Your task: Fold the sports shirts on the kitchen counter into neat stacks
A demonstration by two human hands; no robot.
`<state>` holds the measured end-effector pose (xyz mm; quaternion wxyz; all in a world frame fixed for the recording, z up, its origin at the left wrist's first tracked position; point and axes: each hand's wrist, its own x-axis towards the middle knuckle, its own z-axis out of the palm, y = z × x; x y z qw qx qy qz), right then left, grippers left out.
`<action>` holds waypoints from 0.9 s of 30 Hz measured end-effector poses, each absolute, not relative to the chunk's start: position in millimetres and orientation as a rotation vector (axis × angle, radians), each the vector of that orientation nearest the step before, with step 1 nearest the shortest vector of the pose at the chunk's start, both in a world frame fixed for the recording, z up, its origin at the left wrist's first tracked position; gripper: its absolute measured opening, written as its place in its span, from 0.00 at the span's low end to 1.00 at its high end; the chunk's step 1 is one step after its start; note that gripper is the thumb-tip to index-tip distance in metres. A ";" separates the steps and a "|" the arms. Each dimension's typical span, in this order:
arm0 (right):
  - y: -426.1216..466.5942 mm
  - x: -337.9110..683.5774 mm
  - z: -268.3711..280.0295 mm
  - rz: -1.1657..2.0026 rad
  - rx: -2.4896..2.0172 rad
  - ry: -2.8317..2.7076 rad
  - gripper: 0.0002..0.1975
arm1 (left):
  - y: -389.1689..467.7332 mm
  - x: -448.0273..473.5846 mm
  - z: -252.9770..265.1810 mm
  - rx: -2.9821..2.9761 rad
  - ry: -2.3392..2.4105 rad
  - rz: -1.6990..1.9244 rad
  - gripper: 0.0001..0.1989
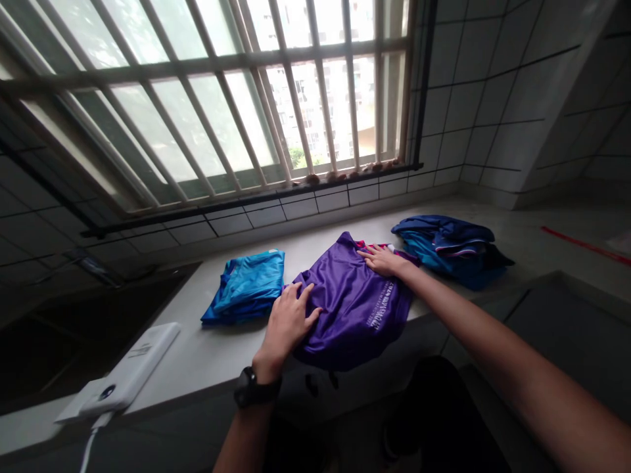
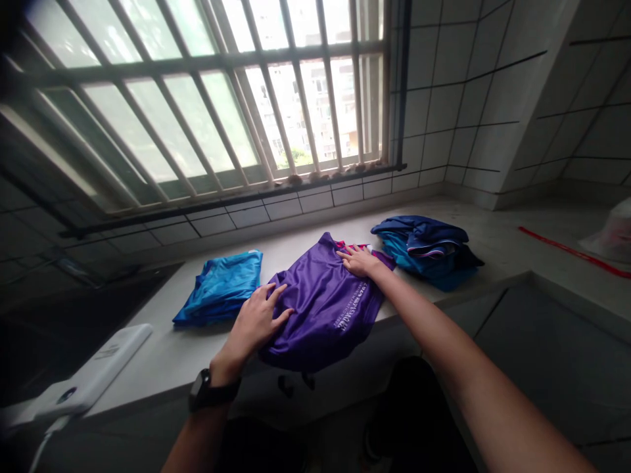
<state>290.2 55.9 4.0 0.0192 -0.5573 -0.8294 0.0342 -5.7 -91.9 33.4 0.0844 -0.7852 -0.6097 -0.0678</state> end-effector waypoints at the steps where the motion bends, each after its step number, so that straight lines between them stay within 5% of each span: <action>1: 62.5 291.0 3.4 0.130 -1.712 -2.593 0.30 | -83.8 -9.1 28.1 -2.344 -1.826 -0.177 0.27; 13: 118.7 279.5 20.9 0.058 -1.727 -2.663 0.30 | -130.3 5.5 51.5 -2.172 -2.006 0.128 0.24; 17: 97.5 245.7 35.3 -0.052 -1.866 -2.483 0.32 | -104.3 0.7 48.2 -2.245 -1.835 -0.113 0.19; 22: 56.3 221.2 28.5 0.381 -2.417 -1.905 0.32 | -69.0 -14.6 -7.0 -2.461 -1.691 -0.371 0.24; 27: 47.6 229.9 16.4 0.326 -2.321 -1.971 0.33 | -79.9 -13.2 -23.6 -2.413 -1.690 -0.366 0.25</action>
